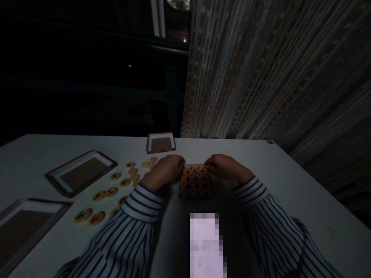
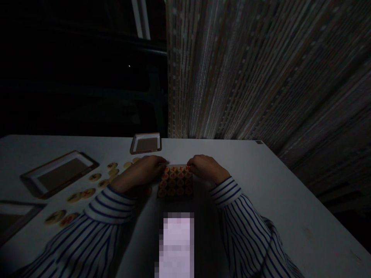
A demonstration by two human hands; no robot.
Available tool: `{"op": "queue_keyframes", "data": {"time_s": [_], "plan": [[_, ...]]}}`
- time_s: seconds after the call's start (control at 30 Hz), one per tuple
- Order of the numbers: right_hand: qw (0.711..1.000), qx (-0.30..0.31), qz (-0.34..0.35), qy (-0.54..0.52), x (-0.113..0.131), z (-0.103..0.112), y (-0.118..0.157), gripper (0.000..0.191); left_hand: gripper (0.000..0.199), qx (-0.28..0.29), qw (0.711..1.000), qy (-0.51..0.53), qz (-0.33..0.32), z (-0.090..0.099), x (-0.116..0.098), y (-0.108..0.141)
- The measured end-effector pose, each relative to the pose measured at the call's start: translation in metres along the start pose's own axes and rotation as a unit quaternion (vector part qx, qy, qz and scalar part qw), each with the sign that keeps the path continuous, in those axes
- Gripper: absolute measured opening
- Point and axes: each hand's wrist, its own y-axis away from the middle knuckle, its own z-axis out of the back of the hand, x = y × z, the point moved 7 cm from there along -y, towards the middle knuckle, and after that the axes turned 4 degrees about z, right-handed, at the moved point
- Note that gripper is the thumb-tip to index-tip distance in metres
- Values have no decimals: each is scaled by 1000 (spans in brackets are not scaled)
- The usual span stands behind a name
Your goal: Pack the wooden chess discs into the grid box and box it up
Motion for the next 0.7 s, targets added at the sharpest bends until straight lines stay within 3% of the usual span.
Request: {"op": "queue_keyframes", "data": {"time_s": [0.7], "plan": [[1000, -4, -15, -4, 4, 13, 6, 27, 31, 17, 1000, 7, 8, 1, 0, 2]]}}
